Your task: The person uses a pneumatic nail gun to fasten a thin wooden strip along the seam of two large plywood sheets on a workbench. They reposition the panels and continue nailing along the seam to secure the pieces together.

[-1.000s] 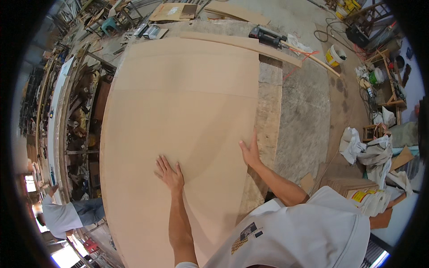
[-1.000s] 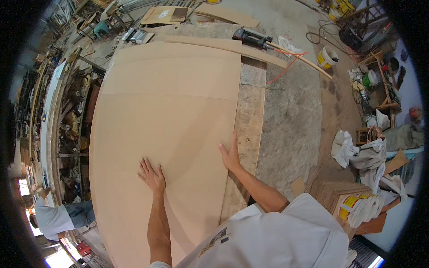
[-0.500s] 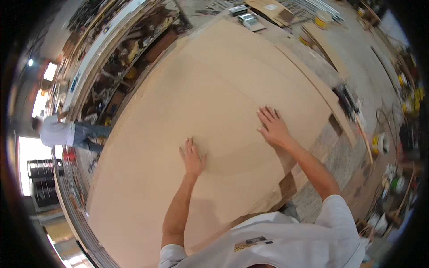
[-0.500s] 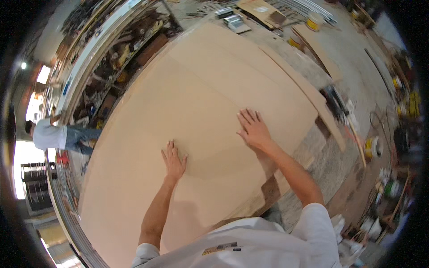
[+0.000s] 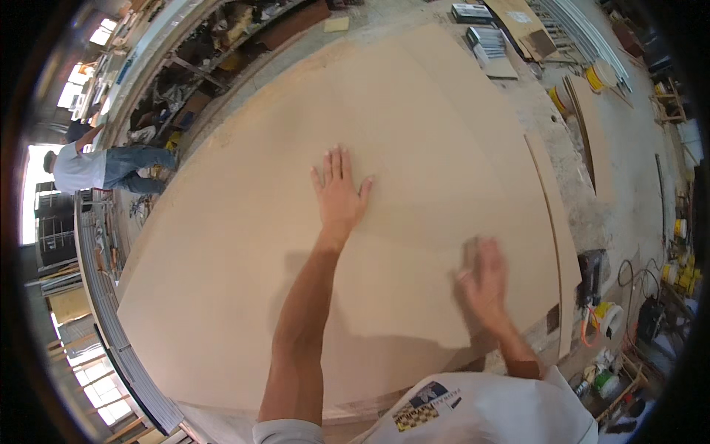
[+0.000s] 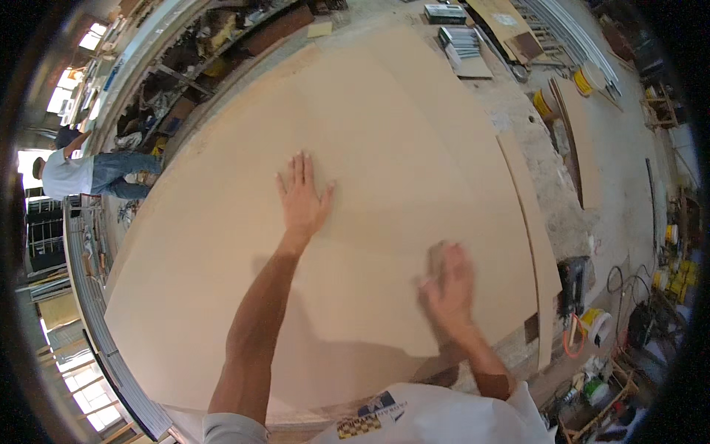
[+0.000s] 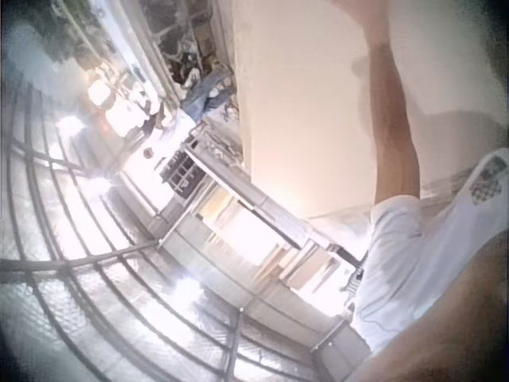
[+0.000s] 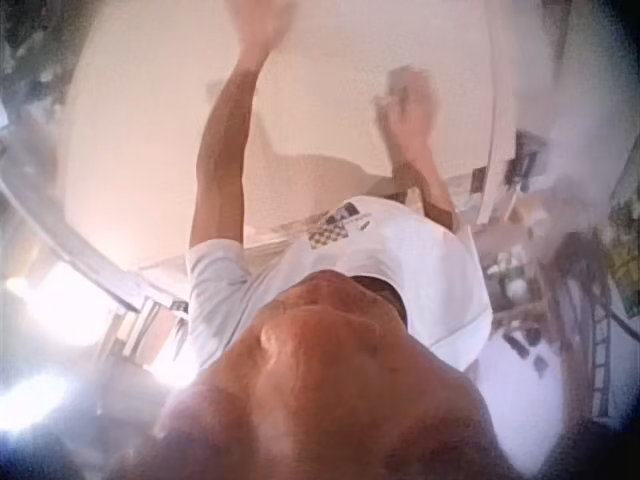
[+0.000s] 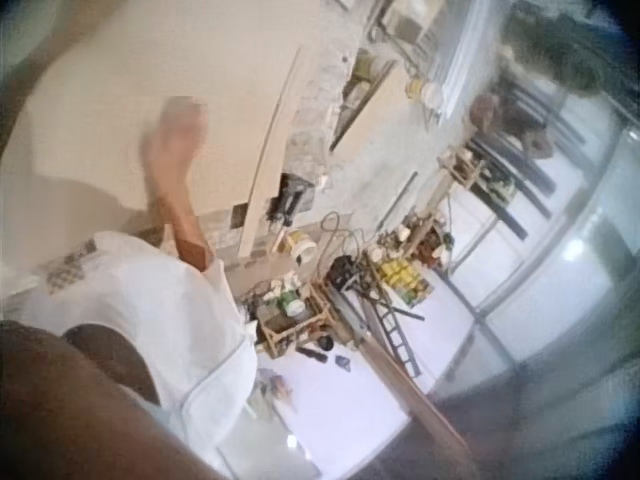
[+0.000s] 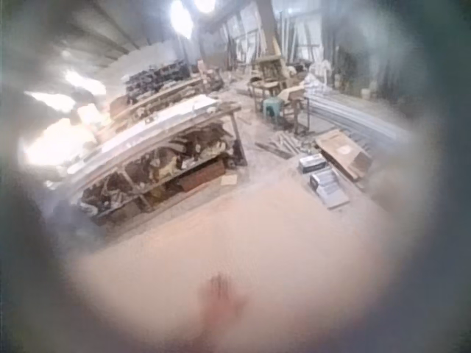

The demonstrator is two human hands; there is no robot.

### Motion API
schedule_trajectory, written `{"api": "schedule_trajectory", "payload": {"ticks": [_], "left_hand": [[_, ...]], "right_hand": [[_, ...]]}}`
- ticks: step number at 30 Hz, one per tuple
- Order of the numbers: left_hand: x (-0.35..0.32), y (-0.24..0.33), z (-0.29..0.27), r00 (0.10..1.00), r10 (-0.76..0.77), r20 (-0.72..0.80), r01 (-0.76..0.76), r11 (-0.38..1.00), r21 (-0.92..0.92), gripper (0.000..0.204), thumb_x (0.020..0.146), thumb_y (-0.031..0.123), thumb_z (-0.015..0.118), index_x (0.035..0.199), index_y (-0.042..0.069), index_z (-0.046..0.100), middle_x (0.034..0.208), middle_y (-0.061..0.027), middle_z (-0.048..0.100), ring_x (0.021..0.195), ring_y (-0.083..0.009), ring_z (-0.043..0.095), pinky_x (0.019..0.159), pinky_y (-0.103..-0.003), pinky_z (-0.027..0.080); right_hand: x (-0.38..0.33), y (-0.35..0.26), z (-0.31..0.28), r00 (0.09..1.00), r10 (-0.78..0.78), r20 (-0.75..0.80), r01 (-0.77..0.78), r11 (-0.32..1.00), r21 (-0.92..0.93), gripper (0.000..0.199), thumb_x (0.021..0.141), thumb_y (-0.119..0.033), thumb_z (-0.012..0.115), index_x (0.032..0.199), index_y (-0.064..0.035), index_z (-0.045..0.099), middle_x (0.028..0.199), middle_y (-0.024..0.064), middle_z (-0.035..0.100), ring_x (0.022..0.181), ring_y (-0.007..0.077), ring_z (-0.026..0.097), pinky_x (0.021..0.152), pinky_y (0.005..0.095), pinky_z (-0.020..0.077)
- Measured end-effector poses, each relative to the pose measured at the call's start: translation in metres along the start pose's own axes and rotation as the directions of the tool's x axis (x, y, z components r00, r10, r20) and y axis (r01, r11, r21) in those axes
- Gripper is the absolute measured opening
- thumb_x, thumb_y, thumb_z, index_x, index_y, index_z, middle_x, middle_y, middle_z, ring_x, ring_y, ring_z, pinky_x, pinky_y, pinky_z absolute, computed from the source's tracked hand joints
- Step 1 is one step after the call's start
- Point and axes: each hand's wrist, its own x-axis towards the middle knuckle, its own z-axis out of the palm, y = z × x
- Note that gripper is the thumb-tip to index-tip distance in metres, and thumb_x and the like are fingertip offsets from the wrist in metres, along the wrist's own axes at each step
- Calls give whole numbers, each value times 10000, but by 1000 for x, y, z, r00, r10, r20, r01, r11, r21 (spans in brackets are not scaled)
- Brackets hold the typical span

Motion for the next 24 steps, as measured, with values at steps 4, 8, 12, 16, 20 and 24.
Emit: {"api": "schedule_trajectory", "payload": {"ticks": [4,8,12,16,20,24], "left_hand": [[-13,0,0,998,-46,53,46,999,5,804,991,487,551,1602,35,288,1677,-155,269,1558,-338,212,1245,-620,93],[-5,8,5,993,-34,109,33,999,18,771,1014,476,517,1621,73,264,1698,-151,214,1575,-333,160,1256,-594,55],[-10,-1,14,997,9,81,-16,995,96,704,1026,465,509,1627,165,298,1703,-137,208,1577,-326,160,1257,-586,74],[-8,6,19,998,20,58,-28,991,130,694,1022,476,511,1622,185,316,1708,-124,202,1579,-318,163,1258,-586,87],[-10,9,20,998,14,61,-23,990,136,687,1034,492,482,1626,187,312,1709,-112,205,1583,-310,152,1257,-584,89],[-17,10,22,997,36,65,-43,992,121,698,1027,481,497,1626,176,310,1704,-121,219,1580,-319,156,1253,-587,94]], "right_hand": [[31,136,-92,825,226,-518,-382,898,-217,716,946,-345,709,1490,25,425,1451,291,467,1342,484,431,1115,561,355],[-16,223,-131,832,349,-432,-484,836,-257,623,936,-331,725,1391,35,509,1359,272,525,1265,468,480,1058,550,393],[-38,272,-141,781,346,-520,-541,791,-285,585,922,-318,733,1352,25,534,1331,237,554,1237,436,507,1035,532,413],[-56,273,-168,714,332,-617,-612,723,-320,587,907,-313,746,1351,13,543,1264,236,595,1194,434,538,1007,498,437],[-109,296,-191,645,539,-542,-710,685,-163,577,886,-280,740,1349,4,546,1255,231,619,1230,423,551,1028,463,443],[-142,319,-184,758,584,-291,-628,774,-84,652,853,-220,727,1418,-4,484,1353,259,584,1264,420,561,1064,485,438]]}}
